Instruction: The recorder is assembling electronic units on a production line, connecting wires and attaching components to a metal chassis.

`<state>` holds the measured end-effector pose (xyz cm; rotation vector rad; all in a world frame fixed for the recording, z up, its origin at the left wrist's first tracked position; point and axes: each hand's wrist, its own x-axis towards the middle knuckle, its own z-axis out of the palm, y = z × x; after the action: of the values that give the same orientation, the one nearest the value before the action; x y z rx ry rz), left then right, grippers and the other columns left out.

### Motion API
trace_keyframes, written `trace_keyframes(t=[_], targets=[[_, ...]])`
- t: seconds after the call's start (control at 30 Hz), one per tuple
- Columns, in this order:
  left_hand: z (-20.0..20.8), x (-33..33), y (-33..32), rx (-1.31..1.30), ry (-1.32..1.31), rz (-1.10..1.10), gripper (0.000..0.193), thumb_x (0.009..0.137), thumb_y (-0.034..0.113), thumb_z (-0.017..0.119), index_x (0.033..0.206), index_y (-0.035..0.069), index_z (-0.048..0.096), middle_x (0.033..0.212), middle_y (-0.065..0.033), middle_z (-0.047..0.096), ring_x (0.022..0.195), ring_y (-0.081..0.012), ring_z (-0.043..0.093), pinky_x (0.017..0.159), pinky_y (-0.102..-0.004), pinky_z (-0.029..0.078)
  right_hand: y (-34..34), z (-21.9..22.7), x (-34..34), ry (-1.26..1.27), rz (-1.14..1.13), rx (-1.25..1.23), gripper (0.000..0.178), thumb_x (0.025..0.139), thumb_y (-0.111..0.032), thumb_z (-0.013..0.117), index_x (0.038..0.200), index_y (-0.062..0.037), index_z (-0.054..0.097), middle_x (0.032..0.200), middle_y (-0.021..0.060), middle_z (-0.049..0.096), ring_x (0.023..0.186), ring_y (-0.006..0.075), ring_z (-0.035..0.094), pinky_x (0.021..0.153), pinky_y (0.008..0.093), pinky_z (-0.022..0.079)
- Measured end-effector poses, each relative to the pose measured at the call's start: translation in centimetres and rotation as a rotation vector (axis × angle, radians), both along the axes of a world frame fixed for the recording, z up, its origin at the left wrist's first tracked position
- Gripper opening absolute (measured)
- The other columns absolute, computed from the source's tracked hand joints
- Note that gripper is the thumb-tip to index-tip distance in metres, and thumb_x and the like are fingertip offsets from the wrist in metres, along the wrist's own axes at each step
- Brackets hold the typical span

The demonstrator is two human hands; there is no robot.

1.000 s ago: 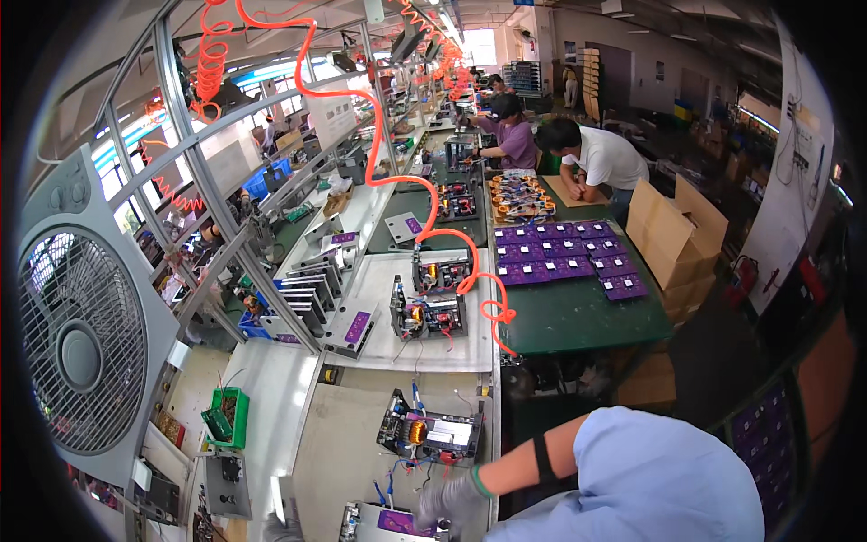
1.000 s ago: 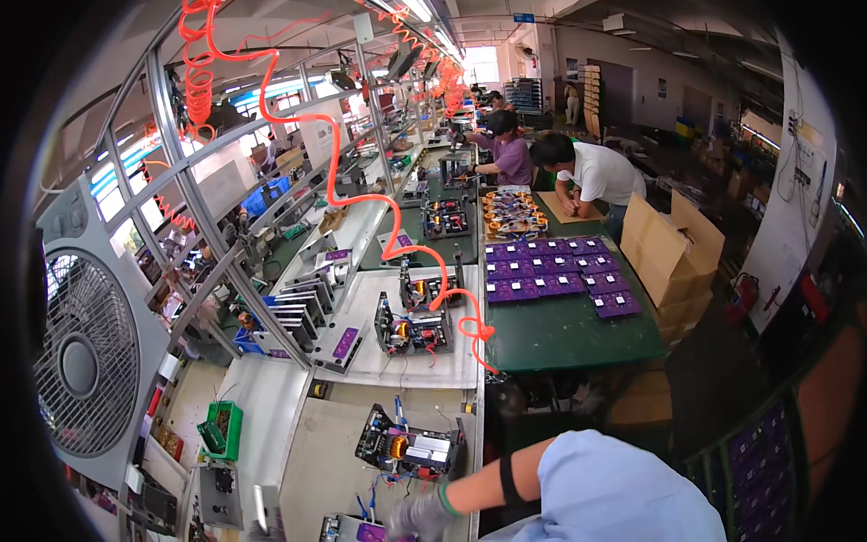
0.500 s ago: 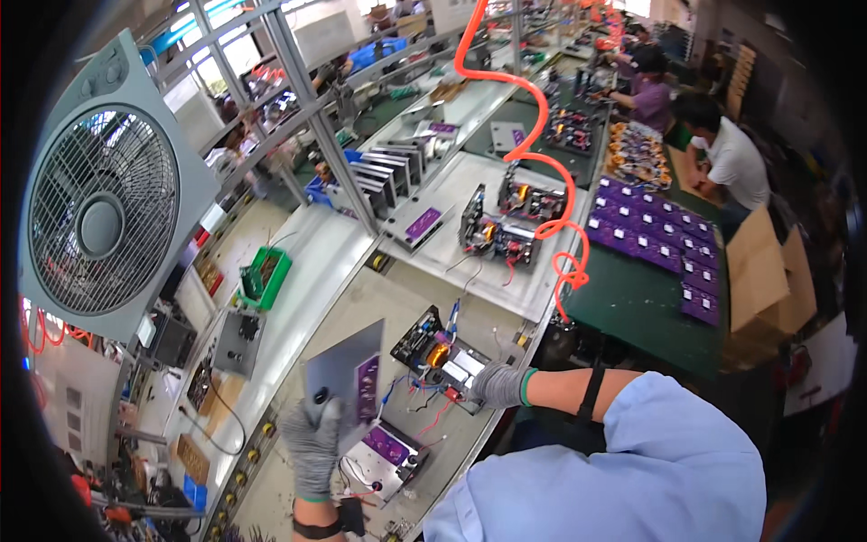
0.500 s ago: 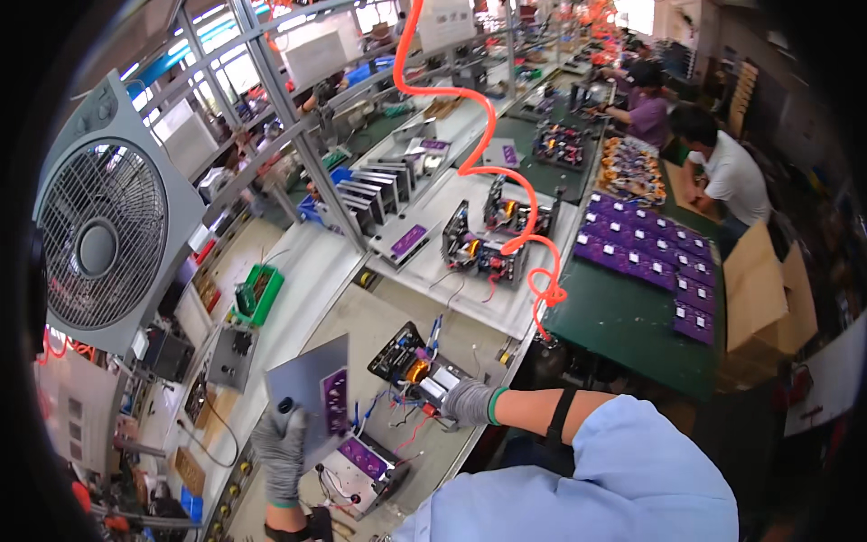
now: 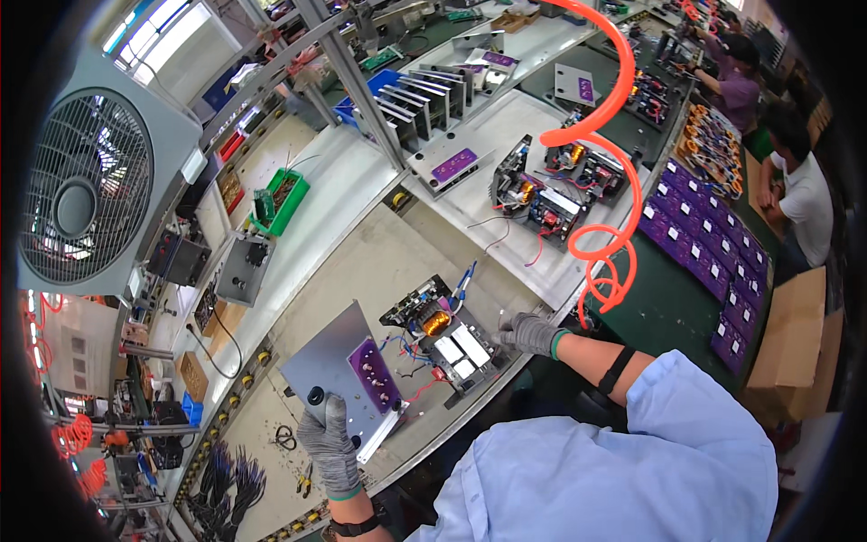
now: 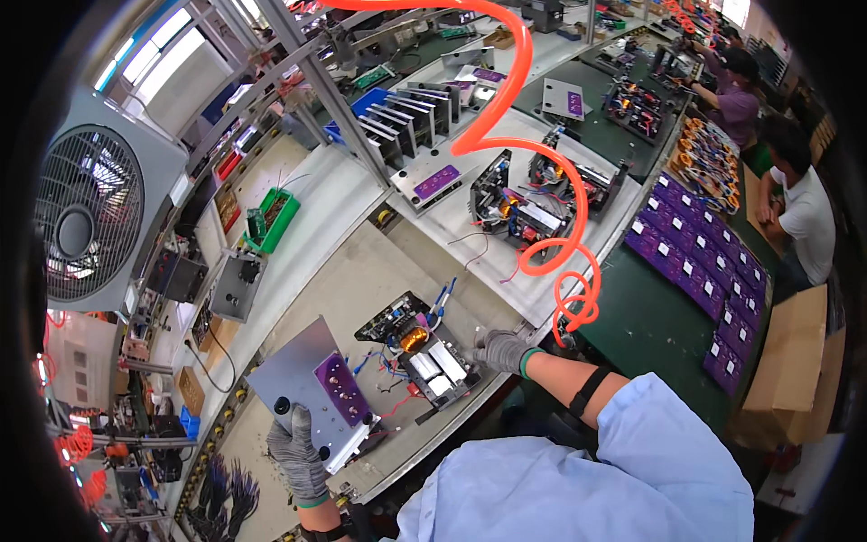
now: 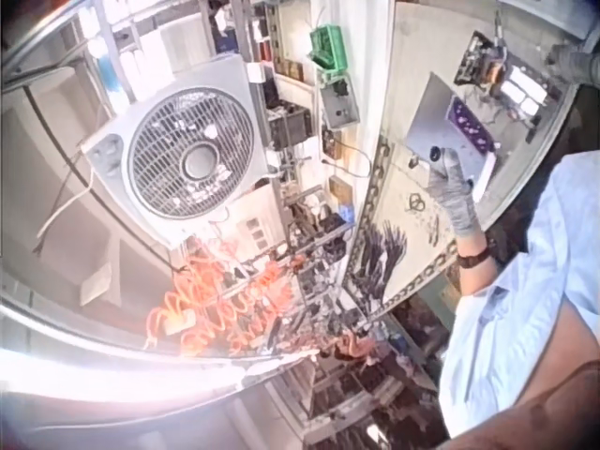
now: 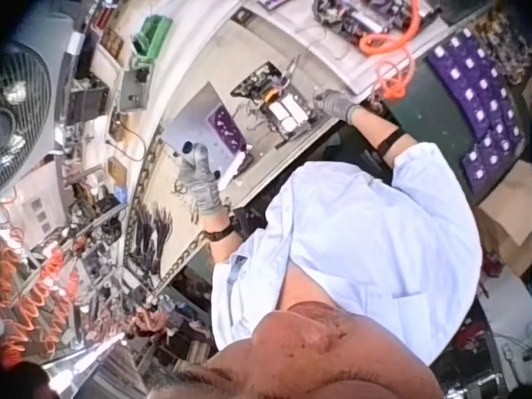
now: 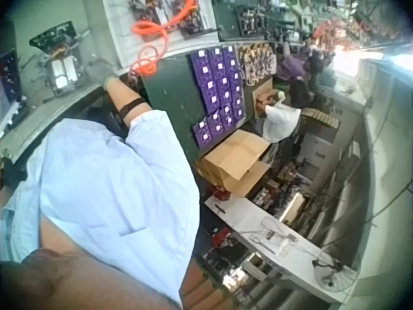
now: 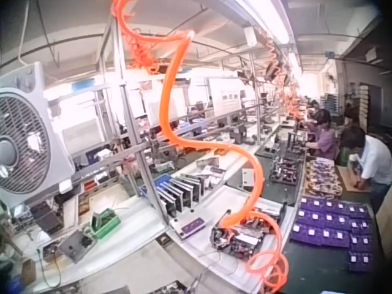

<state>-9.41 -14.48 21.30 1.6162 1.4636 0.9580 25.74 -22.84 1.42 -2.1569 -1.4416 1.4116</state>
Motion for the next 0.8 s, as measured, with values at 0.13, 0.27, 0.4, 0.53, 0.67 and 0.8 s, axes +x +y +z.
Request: trace_keyframes(t=[0.13, 0.27, 0.4, 0.53, 0.67, 0.8], targets=[[-2.0, 0.9, 0.3, -0.036, -0.042, 0.010, 0.047, 0.092, 0.046, 0.071, 0.098, -0.001, 0.066, 0.080, -0.0021, 0.064, 0.072, -0.0111, 0.056, 0.067, -0.0306, 0.047, 1.4, -1.0, -2.1, 0.332, -0.133, 0.288, 0.048, 0.094, -0.042, 0.066, 0.119, -0.0011, 0.068, 0.096, 0.0109, 0.073, 0.090, 0.0208, 0.068, 0.085, 0.0361, 0.052], [-3.4, 4.7, 1.4, -0.197, -0.419, -0.003, 0.057, 0.093, 0.052, 0.066, 0.115, 0.000, 0.061, 0.101, -0.0070, 0.065, 0.083, -0.0154, 0.063, 0.071, -0.0332, 0.053, 1.8, 2.1, -3.4, 0.926, -0.235, 0.308, 0.038, 0.097, -0.038, 0.067, 0.109, -0.0027, 0.070, 0.093, -0.0007, 0.067, 0.090, 0.0095, 0.061, 0.087, 0.0306, 0.051], [-7.8, 5.2, 2.7, -0.524, -0.836, 0.191, 0.045, 0.093, 0.042, 0.067, 0.117, 0.005, 0.059, 0.103, -0.0104, 0.068, 0.090, -0.0241, 0.071, 0.078, -0.0383, 0.060, 1.5, 2.7, -3.6, 1.007, -0.260, 0.239, 0.034, 0.093, -0.033, 0.073, 0.111, -0.0046, 0.071, 0.093, -0.0008, 0.069, 0.089, 0.0106, 0.062, 0.086, 0.0300, 0.051], [-9.4, 7.3, 2.2, -0.568, -0.868, 0.179, 0.054, 0.092, 0.045, 0.069, 0.128, 0.006, 0.059, 0.113, -0.0075, 0.068, 0.095, -0.0232, 0.069, 0.081, -0.0391, 0.059, 1.5, 4.9, -3.4, 0.826, -0.163, 0.218, 0.034, 0.088, -0.024, 0.078, 0.114, -0.0030, 0.072, 0.103, 0.0022, 0.071, 0.093, 0.0113, 0.063, 0.087, 0.0318, 0.051], [-11.3, 8.1, 2.2, -0.531, -0.685, 0.233, 0.045, 0.092, 0.044, 0.070, 0.119, 0.008, 0.064, 0.100, -0.0043, 0.070, 0.083, -0.0200, 0.070, 0.071, -0.0369, 0.059, 0.6, 4.5, -2.8, 1.164, -0.180, 0.147, 0.032, 0.086, -0.024, 0.079, 0.109, -0.0039, 0.072, 0.122, 0.0052, 0.063, 0.115, 0.0150, 0.057, 0.101, 0.0339, 0.046], [-11.2, 8.6, 1.5, -0.582, -0.619, 0.281, 0.046, 0.091, 0.045, 0.071, 0.118, 0.008, 0.064, 0.100, -0.0038, 0.070, 0.082, -0.0192, 0.070, 0.069, -0.0353, 0.059, 0.7, 3.0, -2.6, 1.213, -0.173, 0.202, 0.034, 0.086, -0.029, 0.079, 0.109, -0.0052, 0.070, 0.099, 0.0001, 0.067, 0.088, 0.0105, 0.063, 0.074, 0.0285, 0.052]])
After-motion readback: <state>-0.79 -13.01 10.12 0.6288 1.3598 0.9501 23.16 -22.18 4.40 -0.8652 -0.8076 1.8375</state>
